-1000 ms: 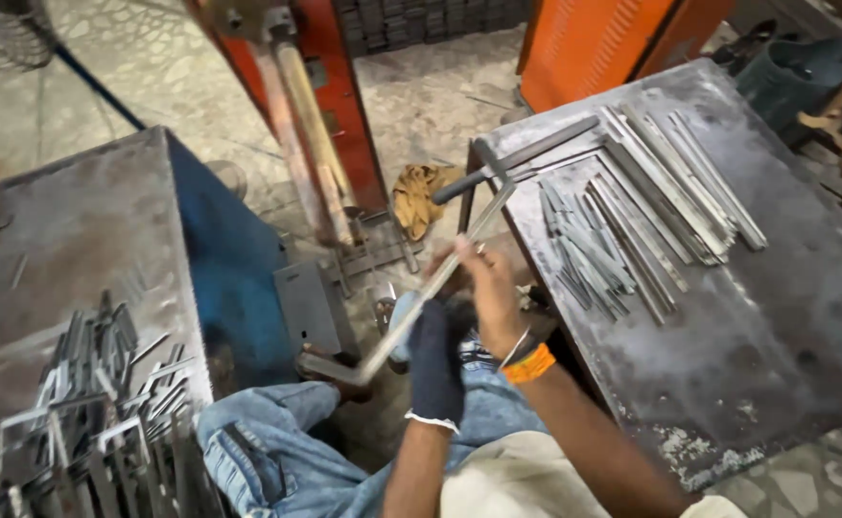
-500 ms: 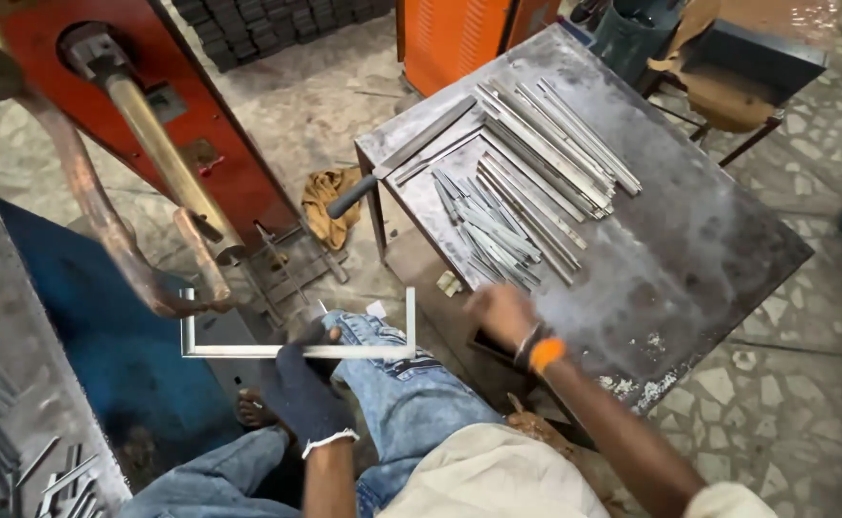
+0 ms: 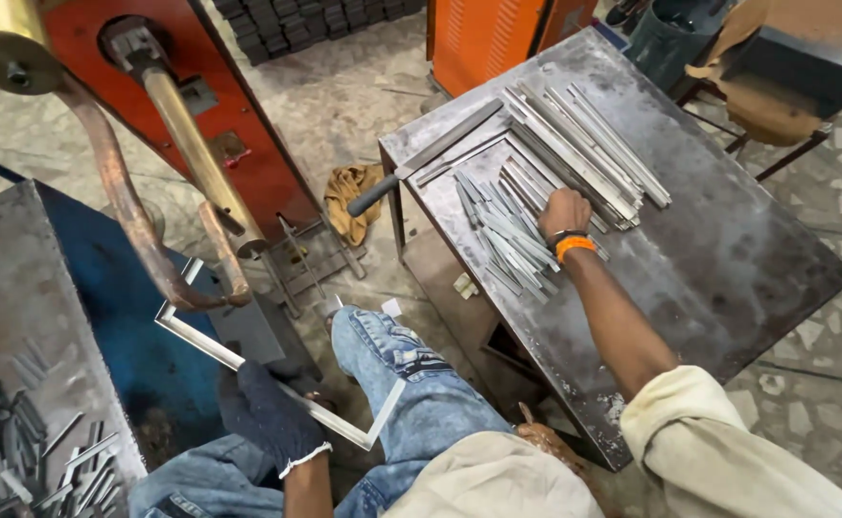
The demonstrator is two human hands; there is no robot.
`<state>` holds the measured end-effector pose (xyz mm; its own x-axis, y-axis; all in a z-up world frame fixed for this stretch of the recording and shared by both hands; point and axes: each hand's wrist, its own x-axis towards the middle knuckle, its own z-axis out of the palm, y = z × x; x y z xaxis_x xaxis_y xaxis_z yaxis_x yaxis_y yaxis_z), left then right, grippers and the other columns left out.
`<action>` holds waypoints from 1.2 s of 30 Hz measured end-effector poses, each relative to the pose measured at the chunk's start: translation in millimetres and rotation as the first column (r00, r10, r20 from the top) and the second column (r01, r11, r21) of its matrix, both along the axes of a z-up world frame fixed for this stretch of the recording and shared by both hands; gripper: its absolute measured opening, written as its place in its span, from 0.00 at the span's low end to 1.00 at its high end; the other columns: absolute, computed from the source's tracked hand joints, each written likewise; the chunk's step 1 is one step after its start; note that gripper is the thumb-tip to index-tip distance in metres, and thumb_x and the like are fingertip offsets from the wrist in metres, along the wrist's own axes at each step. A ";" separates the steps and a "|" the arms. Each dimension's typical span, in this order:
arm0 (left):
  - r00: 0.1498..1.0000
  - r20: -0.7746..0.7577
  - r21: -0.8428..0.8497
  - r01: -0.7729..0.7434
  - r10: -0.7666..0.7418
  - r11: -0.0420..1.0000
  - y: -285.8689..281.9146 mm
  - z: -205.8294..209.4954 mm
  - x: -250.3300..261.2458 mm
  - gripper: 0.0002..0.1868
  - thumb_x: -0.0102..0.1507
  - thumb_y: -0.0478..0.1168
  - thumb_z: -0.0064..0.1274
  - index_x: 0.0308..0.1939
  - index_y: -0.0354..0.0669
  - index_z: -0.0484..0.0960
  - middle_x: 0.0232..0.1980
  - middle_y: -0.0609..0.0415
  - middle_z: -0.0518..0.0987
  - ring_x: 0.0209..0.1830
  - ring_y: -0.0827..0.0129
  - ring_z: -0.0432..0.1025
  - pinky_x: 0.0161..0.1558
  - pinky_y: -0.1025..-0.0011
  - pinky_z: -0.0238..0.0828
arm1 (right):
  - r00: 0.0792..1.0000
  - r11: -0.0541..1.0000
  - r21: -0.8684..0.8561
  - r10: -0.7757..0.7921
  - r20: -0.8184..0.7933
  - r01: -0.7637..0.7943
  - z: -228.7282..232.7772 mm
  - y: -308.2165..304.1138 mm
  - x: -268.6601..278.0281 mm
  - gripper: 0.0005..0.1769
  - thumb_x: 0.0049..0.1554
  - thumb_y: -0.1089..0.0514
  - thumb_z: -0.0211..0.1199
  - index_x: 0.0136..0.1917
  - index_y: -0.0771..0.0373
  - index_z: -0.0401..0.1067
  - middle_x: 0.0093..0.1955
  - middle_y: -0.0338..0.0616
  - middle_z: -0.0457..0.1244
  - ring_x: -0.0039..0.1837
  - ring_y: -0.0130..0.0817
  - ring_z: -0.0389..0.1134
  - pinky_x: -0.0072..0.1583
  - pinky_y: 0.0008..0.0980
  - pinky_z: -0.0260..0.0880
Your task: Assembling and spot-welding rectangular metal frames from metal strips.
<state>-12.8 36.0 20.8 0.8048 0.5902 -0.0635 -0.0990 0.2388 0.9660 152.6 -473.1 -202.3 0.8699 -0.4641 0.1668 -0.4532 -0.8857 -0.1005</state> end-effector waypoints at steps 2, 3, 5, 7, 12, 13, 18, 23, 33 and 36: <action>0.999 -0.034 -0.009 0.001 -0.002 1.000 2.4 3.4 1.5 0.16 0.70 0.39 0.41 0.60 0.37 0.71 0.28 0.51 0.75 0.16 0.68 0.68 0.17 0.71 0.63 | 0.999 0.994 0.111 0.021 0.029 -0.024 19.4 3.2 -9.6 0.07 0.50 0.58 0.68 0.40 0.62 0.83 0.43 0.59 0.70 0.49 0.56 0.73 0.55 0.48 0.73; 0.998 -0.066 -0.021 0.001 -0.003 1.000 3.5 5.1 2.8 0.17 0.69 0.38 0.41 0.60 0.36 0.71 0.28 0.50 0.75 0.16 0.69 0.68 0.17 0.71 0.63 | 0.997 0.975 0.217 0.039 0.062 -0.052 29.5 4.9 -12.3 0.08 0.50 0.56 0.68 0.42 0.61 0.83 0.42 0.59 0.70 0.48 0.57 0.73 0.56 0.48 0.73; 0.997 -0.078 -0.020 -0.002 0.001 1.000 5.2 7.0 2.8 0.17 0.69 0.38 0.41 0.61 0.37 0.71 0.27 0.50 0.75 0.16 0.69 0.66 0.16 0.71 0.62 | 0.993 0.969 0.238 0.039 0.110 -0.065 35.3 4.6 -11.0 0.09 0.49 0.55 0.69 0.42 0.60 0.82 0.42 0.58 0.71 0.48 0.57 0.73 0.55 0.49 0.72; 0.996 -0.093 -0.022 -0.003 0.001 1.000 5.9 7.4 0.8 0.18 0.68 0.38 0.40 0.62 0.37 0.70 0.27 0.50 0.75 0.15 0.69 0.65 0.15 0.71 0.61 | 0.988 0.964 0.257 0.035 0.153 -0.074 44.6 5.3 -14.8 0.10 0.47 0.54 0.70 0.42 0.59 0.82 0.41 0.57 0.71 0.47 0.57 0.72 0.53 0.50 0.71; 0.998 -0.021 -0.045 0.052 -0.053 0.998 9.5 8.2 -0.7 0.21 0.69 0.39 0.40 0.66 0.41 0.69 0.27 0.51 0.76 0.14 0.70 0.66 0.16 0.72 0.62 | 0.963 0.877 0.423 0.139 0.230 -0.228 61.9 12.9 -20.4 0.12 0.49 0.53 0.71 0.45 0.61 0.78 0.42 0.50 0.72 0.47 0.48 0.75 0.52 0.45 0.74; 0.999 -0.017 -0.046 0.043 -0.044 0.998 8.7 11.0 -0.5 0.21 0.69 0.39 0.40 0.66 0.41 0.69 0.27 0.51 0.76 0.14 0.70 0.66 0.16 0.72 0.62 | 0.961 0.876 0.421 0.148 0.233 -0.237 60.6 11.2 -19.5 0.12 0.49 0.53 0.71 0.45 0.61 0.78 0.42 0.50 0.72 0.47 0.48 0.75 0.52 0.45 0.74; 0.997 -0.060 0.010 0.047 -0.046 0.999 13.5 11.0 -2.0 0.19 0.70 0.38 0.40 0.63 0.34 0.73 0.27 0.46 0.76 0.13 0.67 0.66 0.16 0.70 0.62 | 0.928 0.967 0.143 0.149 0.342 -0.209 58.3 6.7 -19.2 0.15 0.54 0.58 0.74 0.55 0.57 0.80 0.45 0.46 0.73 0.47 0.48 0.74 0.50 0.45 0.72; 0.996 0.019 0.052 0.082 -0.083 0.995 20.3 41.8 -12.9 0.27 0.70 0.34 0.39 0.74 0.38 0.64 0.29 0.47 0.78 0.13 0.69 0.67 0.16 0.71 0.64 | 0.844 0.785 0.492 0.071 0.531 -0.376 137.3 81.2 -52.6 0.24 0.53 0.63 0.70 0.63 0.65 0.72 0.46 0.45 0.71 0.45 0.35 0.73 0.47 0.34 0.73; 0.993 -0.070 0.060 0.099 -0.095 0.993 33.7 90.1 -57.3 0.34 0.66 0.28 0.39 0.78 0.42 0.60 0.30 0.46 0.79 0.12 0.72 0.66 0.13 0.73 0.61 | 0.800 0.043 0.810 0.195 0.568 -0.585 257.9 357.9 -158.3 0.27 0.55 0.65 0.64 0.68 0.64 0.69 0.36 0.30 0.68 0.32 0.17 0.65 0.31 0.19 0.65; 0.994 -0.023 0.060 0.112 -0.111 0.992 31.3 92.9 -70.5 0.32 0.67 0.29 0.38 0.77 0.41 0.64 0.26 0.47 0.79 0.09 0.74 0.63 0.13 0.76 0.59 | 0.785 -0.042 0.822 0.272 0.557 -0.568 267.8 387.8 -166.8 0.27 0.57 0.66 0.63 0.70 0.64 0.69 0.33 0.26 0.62 0.31 0.13 0.56 0.32 0.17 0.54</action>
